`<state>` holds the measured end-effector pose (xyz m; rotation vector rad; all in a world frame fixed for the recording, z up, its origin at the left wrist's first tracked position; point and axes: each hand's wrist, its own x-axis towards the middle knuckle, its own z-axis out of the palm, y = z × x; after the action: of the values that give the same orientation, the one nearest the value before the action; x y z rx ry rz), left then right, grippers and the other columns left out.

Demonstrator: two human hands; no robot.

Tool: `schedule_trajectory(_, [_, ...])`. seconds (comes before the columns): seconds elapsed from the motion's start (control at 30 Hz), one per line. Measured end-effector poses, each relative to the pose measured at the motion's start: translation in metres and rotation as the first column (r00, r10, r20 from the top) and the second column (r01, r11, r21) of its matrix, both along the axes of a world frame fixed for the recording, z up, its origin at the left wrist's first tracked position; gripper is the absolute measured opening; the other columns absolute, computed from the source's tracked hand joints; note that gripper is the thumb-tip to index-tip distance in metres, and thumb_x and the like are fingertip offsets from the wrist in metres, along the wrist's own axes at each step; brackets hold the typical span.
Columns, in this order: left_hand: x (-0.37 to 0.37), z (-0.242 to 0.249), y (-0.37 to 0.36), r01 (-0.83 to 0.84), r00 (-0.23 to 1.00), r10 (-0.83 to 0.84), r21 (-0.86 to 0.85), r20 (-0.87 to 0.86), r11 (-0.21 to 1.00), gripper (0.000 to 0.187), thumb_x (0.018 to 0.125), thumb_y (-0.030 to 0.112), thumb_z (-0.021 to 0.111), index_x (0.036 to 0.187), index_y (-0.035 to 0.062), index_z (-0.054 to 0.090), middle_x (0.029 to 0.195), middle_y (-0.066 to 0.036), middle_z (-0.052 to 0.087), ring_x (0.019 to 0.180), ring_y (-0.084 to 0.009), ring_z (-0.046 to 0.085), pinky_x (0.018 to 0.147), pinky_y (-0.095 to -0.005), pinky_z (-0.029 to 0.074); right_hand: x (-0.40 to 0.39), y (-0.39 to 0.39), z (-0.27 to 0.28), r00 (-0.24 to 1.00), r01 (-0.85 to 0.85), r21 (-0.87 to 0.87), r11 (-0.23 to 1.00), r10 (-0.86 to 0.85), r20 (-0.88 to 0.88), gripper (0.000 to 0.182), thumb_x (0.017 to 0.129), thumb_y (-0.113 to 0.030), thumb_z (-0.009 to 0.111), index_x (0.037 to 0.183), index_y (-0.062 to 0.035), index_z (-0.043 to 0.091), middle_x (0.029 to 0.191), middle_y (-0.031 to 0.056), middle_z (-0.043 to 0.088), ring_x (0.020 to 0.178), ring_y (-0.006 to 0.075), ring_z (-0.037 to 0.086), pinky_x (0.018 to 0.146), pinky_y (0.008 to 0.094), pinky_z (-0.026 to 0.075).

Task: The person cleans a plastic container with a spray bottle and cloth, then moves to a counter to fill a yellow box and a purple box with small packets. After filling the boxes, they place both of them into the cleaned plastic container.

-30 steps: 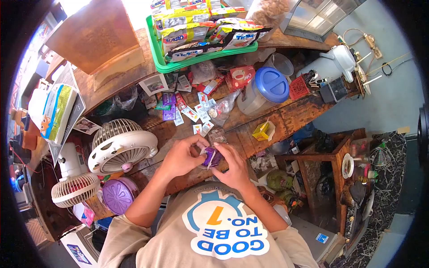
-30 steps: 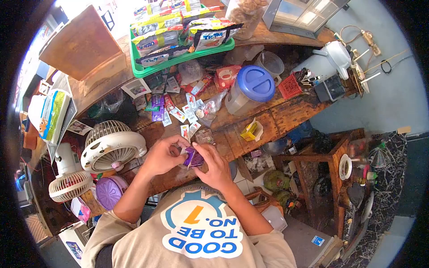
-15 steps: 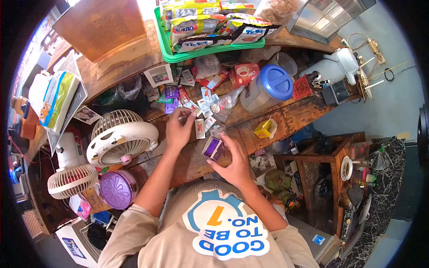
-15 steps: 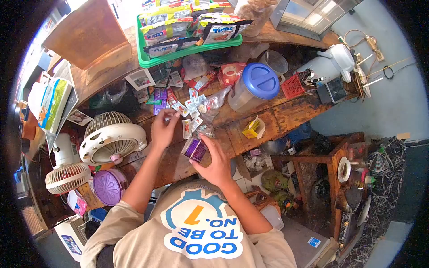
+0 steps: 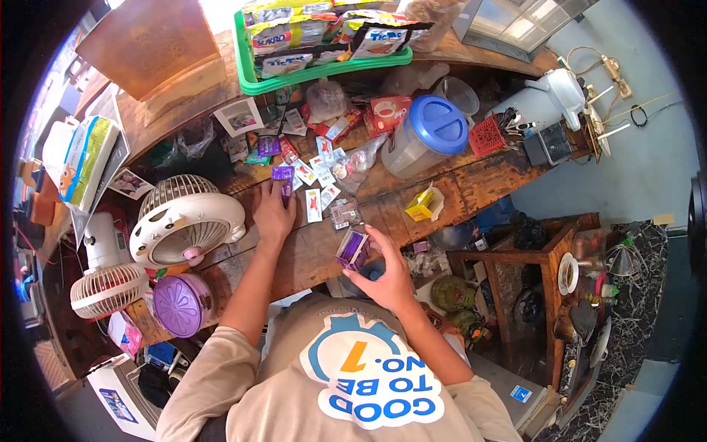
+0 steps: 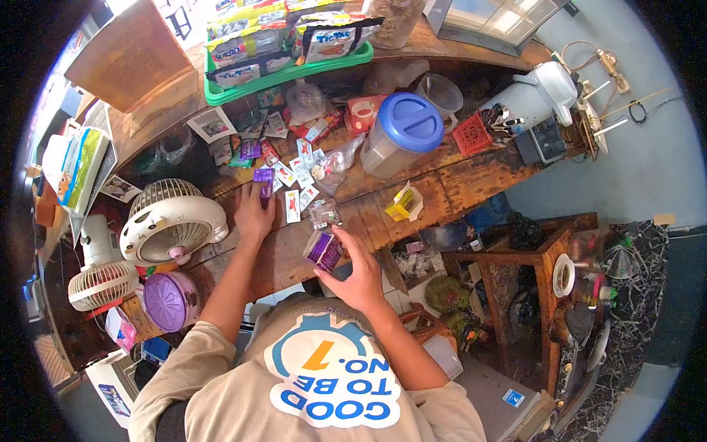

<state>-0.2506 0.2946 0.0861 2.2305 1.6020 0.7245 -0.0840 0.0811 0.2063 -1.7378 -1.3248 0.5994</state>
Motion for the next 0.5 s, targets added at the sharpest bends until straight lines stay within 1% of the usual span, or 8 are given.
schedule_trajectory(0.03, [-0.002, 0.004, 0.0, 0.023, 1.0, -0.024, 0.086, 0.003, 0.996, 0.036, 0.086, 0.023, 0.069, 0.119, 0.0104, 0.064, 0.12, -0.015, 0.062, 0.111, -0.0417, 0.061, 0.092, -0.0508, 0.052, 0.002, -0.003, 0.002, 1.0, 0.0, -0.024, 1.0, -0.001, -0.01, 0.084, 0.073, -0.014, 0.089, 0.146, -0.0069, 0.05, 0.135, 0.0166, 0.06, 0.115, 0.0273, 0.065, 0.098, 0.0387, 0.052])
schedule_trajectory(0.13, [-0.002, 0.019, -0.008, -0.027, 0.998, 0.026, 0.017, 0.063, 0.999, 0.03, 0.084, 0.019, 0.069, 0.112, 0.0094, 0.066, 0.109, -0.014, 0.067, 0.098, -0.0375, 0.067, 0.081, -0.0488, 0.055, 0.011, -0.012, 0.002, 1.0, -0.013, -0.025, 1.0, 0.013, -0.027, 0.084, 0.073, -0.014, 0.089, 0.146, -0.0067, 0.049, 0.135, 0.0167, 0.06, 0.116, 0.0281, 0.065, 0.098, 0.0387, 0.052])
schedule_trajectory(0.2, [-0.007, 0.024, -0.017, -0.025, 0.998, 0.023, 0.047, 0.055, 0.999, 0.027, 0.084, 0.018, 0.069, 0.11, 0.0091, 0.067, 0.104, -0.014, 0.068, 0.091, -0.0366, 0.068, 0.077, -0.0483, 0.055, 0.019, -0.02, 0.001, 0.999, -0.024, -0.004, 1.0, 0.024, -0.033, 0.084, 0.073, -0.014, 0.089, 0.146, -0.0066, 0.049, 0.135, 0.0167, 0.06, 0.117, 0.0286, 0.065, 0.098, 0.0387, 0.052])
schedule_trajectory(0.27, [-0.005, 0.03, -0.033, -0.026, 0.999, 0.022, 0.077, 0.047, 0.997, 0.025, 0.084, 0.017, 0.069, 0.107, 0.0088, 0.067, 0.099, -0.014, 0.069, 0.084, -0.0357, 0.069, 0.072, -0.0479, 0.055, 0.028, -0.03, -0.001, 0.999, -0.045, 0.037, 0.998, 0.046, -0.028, 0.081, 0.074, -0.016, 0.087, 0.145, -0.01, 0.05, 0.131, 0.0174, 0.061, 0.117, 0.0353, 0.063, 0.097, 0.0421, 0.051])
schedule_trajectory(0.37, [0.008, 0.06, -0.067, -0.044, 0.986, 0.049, -0.032, 0.159, 0.998, 0.02, 0.083, 0.014, 0.071, 0.101, 0.0074, 0.067, 0.089, -0.012, 0.069, 0.076, -0.03, 0.069, 0.07, -0.0418, 0.054, 0.046, -0.048, -0.005, 0.997, -0.063, 0.05, 0.997, 0.065, -0.033, 0.084, 0.073, -0.014, 0.089, 0.146, -0.0069, 0.049, 0.136, 0.0171, 0.06, 0.119, 0.0301, 0.065, 0.1, 0.0406, 0.051])
schedule_trajectory(0.43, [0.02, 0.08, -0.089, 0.015, 0.948, 0.043, -0.18, 0.314, 0.984, 0.015, 0.086, 0.01, 0.072, 0.099, 0.0044, 0.066, 0.086, -0.006, 0.068, 0.069, -0.0182, 0.066, 0.066, -0.0323, 0.053, 0.06, -0.06, -0.004, 0.996, -0.079, 0.076, 0.994, 0.081, -0.026, 0.082, 0.073, -0.013, 0.089, 0.145, -0.007, 0.05, 0.135, 0.0173, 0.06, 0.119, 0.0311, 0.064, 0.1, 0.0409, 0.052])
schedule_trajectory(0.47, [0.025, 0.085, -0.098, 0.016, 0.95, 0.04, -0.175, 0.311, 0.985, 0.015, 0.086, 0.01, 0.072, 0.099, 0.0044, 0.066, 0.086, -0.006, 0.068, 0.069, -0.0182, 0.066, 0.066, -0.0323, 0.053, 0.067, -0.066, -0.004, 0.996, -0.088, 0.094, 0.992, 0.089, -0.015, 0.08, 0.073, -0.013, 0.089, 0.143, -0.0071, 0.051, 0.134, 0.0176, 0.061, 0.119, 0.032, 0.064, 0.1, 0.0412, 0.052])
schedule_trajectory(0.5, [0.031, 0.089, -0.108, 0.089, 0.869, 0.057, -0.269, 0.492, 0.959, 0.013, 0.088, 0.008, 0.071, 0.098, 0.0031, 0.066, 0.086, -0.003, 0.067, 0.07, -0.0128, 0.063, 0.064, -0.0286, 0.051, 0.076, -0.071, -0.003, 0.996, -0.084, 0.098, 0.992, 0.086, -0.02, 0.08, 0.073, -0.013, 0.089, 0.143, -0.0071, 0.051, 0.134, 0.0176, 0.061, 0.119, 0.032, 0.064, 0.1, 0.0412, 0.052])
